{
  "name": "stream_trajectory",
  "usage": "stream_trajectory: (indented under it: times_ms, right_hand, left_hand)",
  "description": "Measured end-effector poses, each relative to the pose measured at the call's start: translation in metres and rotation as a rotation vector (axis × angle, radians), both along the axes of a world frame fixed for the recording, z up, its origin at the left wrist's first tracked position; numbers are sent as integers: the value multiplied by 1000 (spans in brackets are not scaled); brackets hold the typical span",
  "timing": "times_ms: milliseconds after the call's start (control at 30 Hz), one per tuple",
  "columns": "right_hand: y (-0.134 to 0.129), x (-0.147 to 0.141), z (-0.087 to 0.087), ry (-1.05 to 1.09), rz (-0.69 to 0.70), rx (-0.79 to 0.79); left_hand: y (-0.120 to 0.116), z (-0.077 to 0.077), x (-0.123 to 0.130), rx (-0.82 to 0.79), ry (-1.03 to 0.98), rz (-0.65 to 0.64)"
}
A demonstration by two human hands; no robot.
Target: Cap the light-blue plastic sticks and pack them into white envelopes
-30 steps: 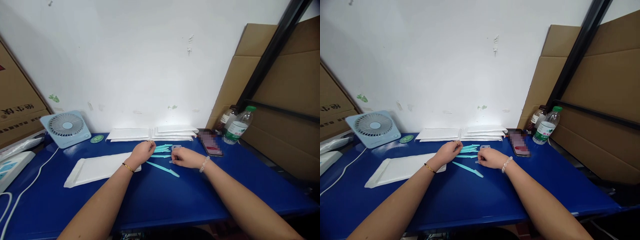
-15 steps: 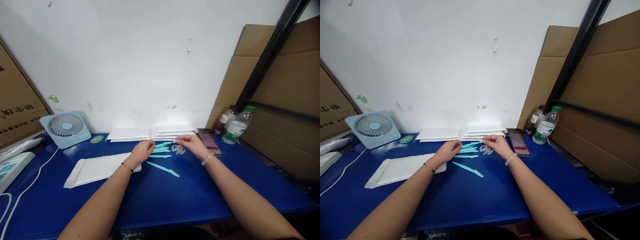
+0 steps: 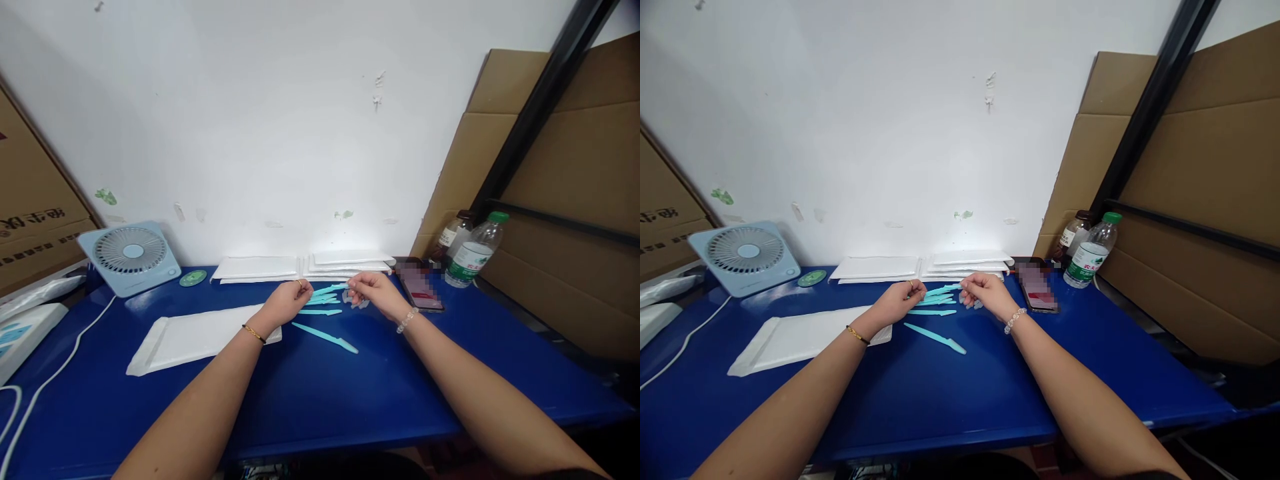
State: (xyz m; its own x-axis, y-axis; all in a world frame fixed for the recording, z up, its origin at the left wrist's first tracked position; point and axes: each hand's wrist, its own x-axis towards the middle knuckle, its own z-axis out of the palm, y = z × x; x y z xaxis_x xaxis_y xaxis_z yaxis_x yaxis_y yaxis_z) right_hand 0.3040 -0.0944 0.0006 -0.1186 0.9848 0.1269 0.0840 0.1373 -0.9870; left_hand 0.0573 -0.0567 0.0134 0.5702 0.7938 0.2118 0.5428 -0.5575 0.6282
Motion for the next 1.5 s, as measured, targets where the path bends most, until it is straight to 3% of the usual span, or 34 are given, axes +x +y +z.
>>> stream_trajectory:
  times_ms: [167,300,400,500,667,833,1167,1367,1500]
  right_hand:
    - [-2,7,6,-194,177,-20]
    - [0,29,10,-582,78,164]
    - [3,41,9,-895,35,220]
    - [4,44,6,-1019,88,179]
    - [1,37,7,-1021,131,93]
    - [-5,24,12,-803,191,64]
    - [-3,1,-1,-858,163,310]
    - [-9,-10,0,-818,205,238]
    - [-10,2,9,-782,300,195]
  left_hand:
    - [-4,2,1,-132,28,-124]
    - [-10,3,1,-216,141,-243]
    - [-12,2,3,-144,192,-245]
    - [-8,-4,4,68,239,-131]
    - [-4,-8,6,253,405,-80]
    - [-6,-5,8,335,456,-113]
    - [-1,-9,5,320,397,-152]
    - [-4,-10,9,223,332,-218]
    - [-9,-5,10,132,344,-242]
